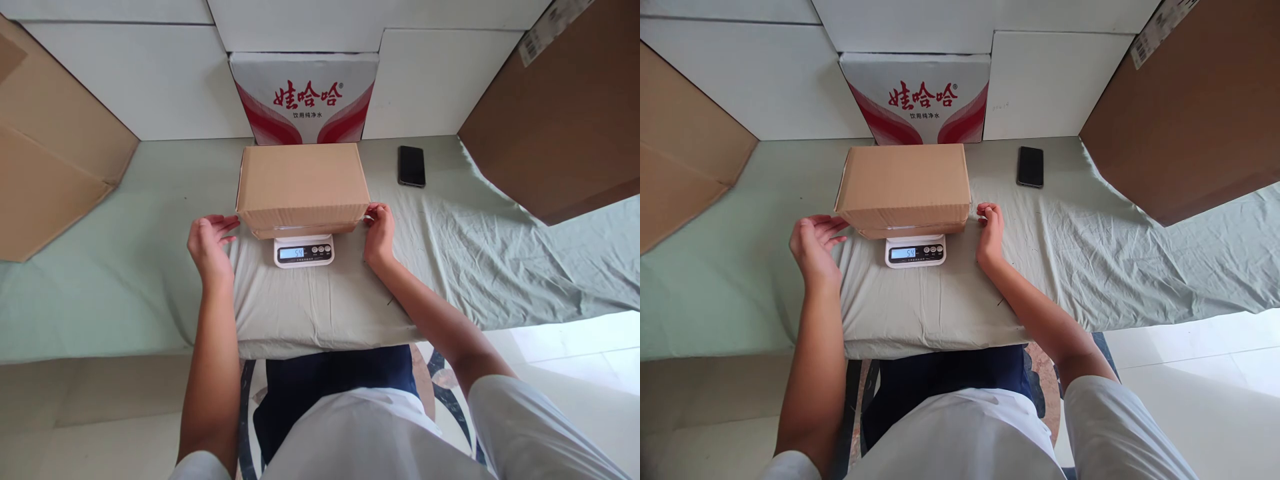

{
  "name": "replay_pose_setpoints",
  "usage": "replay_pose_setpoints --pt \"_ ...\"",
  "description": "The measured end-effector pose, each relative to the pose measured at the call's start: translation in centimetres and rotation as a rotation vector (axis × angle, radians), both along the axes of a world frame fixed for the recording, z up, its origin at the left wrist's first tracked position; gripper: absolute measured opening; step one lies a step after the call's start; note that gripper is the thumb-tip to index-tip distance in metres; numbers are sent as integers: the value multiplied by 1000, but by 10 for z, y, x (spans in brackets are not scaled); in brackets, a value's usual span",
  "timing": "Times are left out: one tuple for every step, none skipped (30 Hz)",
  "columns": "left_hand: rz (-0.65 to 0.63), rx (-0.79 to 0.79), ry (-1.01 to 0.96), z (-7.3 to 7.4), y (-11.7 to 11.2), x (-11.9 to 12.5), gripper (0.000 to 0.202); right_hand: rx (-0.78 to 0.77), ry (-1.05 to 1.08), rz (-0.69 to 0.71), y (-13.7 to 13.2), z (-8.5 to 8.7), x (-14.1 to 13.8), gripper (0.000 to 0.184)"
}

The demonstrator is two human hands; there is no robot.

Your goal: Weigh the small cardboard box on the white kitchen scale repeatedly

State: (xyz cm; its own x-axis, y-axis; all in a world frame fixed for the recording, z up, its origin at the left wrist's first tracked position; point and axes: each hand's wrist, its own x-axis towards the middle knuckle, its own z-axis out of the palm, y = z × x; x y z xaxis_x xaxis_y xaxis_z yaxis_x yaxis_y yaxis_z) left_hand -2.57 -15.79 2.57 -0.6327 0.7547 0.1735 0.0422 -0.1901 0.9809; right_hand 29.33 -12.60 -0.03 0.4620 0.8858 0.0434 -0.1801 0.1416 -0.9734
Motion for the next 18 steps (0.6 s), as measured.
replay_pose_setpoints --pt "0 2 1 0 0 0 49 3 1 0 0 0 0 25" --pt "0 4 2 0 0 0 50 6 3 -1 0 0 0 25" --pt "-3 7 3 0 1 0 51 10 5 -1 0 0 0 25" --pt "-4 9 3 0 1 0 52 12 7 -1 0 0 0 25" --pt "-5 8 0 -1 1 0 53 13 7 -1 0 0 0 25" --pt "-6 7 -3 -1 2 -1 53 12 4 -1 0 0 0 26" --pt "-7 6 -5 -1 2 -1 53 10 0 -1 0 0 0 27" --pt "-8 5 -7 -1 2 -1 53 9 -4 1 0 0 0 27" --pt "-10 4 -7 -2 2 -1 53 9 -6 3 0 0 0 27" --pt "-12 4 -5 -2 2 -1 53 11 -6 4 0 0 0 26" --pt "-15 2 -4 -2 2 -1 53 13 -6 5 0 0 0 25" --pt "-15 -1 -2 -2 1 -1 54 15 -5 7 0 -1 0 25" --pt "-15 -5 -1 -1 1 -1 53 16 -6 8 0 -1 0 26" --pt "-14 -10 1 -1 1 0 53 16 -9 8 0 -1 0 26" --pt "-14 -14 2 -1 1 0 53 15 -12 9 0 -1 0 27" --pt "-14 -15 3 0 1 0 53 14 -14 10 0 -1 0 28" --pt "-15 -15 3 0 0 0 54 14 -13 9 0 -1 0 28" --pt "-16 -14 2 0 1 0 54 16 -9 9 0 -1 0 27"
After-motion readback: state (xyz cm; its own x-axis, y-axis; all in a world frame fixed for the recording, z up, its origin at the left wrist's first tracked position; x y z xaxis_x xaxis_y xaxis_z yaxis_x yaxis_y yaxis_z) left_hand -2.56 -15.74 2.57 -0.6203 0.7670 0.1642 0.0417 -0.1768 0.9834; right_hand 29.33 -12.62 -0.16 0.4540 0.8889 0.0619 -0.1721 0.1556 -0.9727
